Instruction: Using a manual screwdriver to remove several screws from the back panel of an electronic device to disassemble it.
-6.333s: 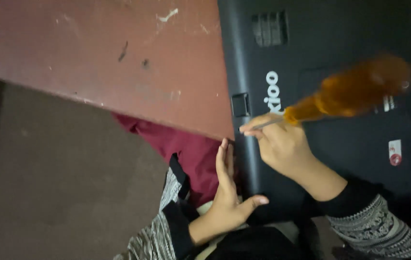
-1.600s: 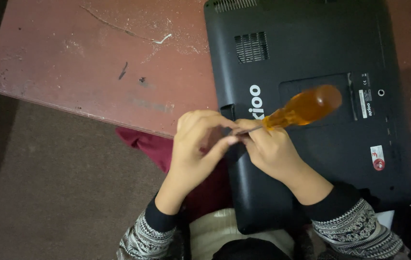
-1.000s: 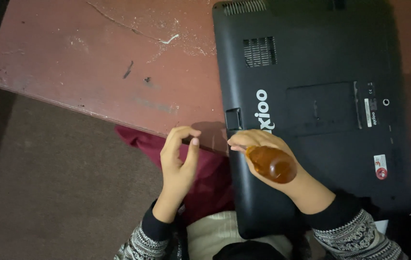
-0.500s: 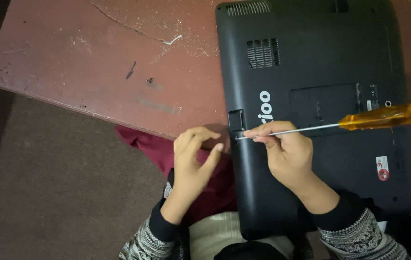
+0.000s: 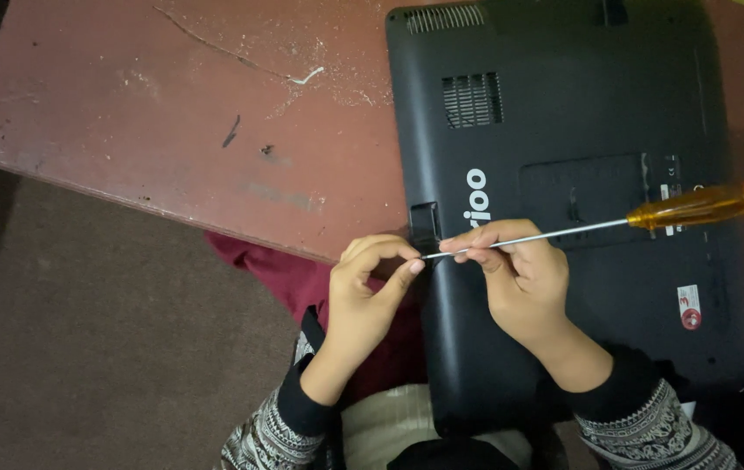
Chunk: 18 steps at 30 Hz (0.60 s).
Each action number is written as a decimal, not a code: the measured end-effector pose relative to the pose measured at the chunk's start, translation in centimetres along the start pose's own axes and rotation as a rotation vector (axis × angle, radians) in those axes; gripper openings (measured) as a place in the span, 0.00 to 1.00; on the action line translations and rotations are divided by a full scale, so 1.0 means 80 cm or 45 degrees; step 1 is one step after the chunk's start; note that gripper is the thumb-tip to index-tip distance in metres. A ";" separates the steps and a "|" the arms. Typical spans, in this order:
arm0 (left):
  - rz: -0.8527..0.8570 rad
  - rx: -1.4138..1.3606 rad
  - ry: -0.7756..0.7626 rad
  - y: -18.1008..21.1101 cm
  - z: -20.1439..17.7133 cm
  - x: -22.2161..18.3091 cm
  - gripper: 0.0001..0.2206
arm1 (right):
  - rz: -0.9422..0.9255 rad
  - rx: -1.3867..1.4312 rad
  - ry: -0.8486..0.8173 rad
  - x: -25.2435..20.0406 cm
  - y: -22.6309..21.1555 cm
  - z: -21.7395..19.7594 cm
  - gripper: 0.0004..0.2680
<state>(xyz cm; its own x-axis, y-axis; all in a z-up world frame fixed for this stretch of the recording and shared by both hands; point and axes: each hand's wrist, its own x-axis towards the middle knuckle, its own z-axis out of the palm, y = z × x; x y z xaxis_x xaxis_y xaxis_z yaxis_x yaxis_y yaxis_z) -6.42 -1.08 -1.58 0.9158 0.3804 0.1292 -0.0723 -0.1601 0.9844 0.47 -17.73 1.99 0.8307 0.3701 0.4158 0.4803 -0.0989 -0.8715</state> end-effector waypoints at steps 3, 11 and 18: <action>0.058 0.029 0.053 0.001 -0.018 0.014 0.06 | -0.008 -0.032 0.003 -0.002 0.006 -0.006 0.02; 0.303 1.452 0.379 -0.019 -0.154 0.077 0.04 | 0.122 -0.121 0.065 -0.008 0.016 -0.011 0.02; 0.335 1.561 0.250 -0.059 -0.172 0.139 0.03 | 0.331 -0.109 -0.047 -0.003 0.011 -0.013 0.01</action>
<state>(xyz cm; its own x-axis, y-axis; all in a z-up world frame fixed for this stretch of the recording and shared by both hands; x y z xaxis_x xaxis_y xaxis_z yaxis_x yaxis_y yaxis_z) -1.31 16.48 -3.11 0.8481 0.3205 0.4220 0.2656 -0.9462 0.1848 0.99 -18.86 1.41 0.9192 0.3553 0.1697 0.2755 -0.2725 -0.9219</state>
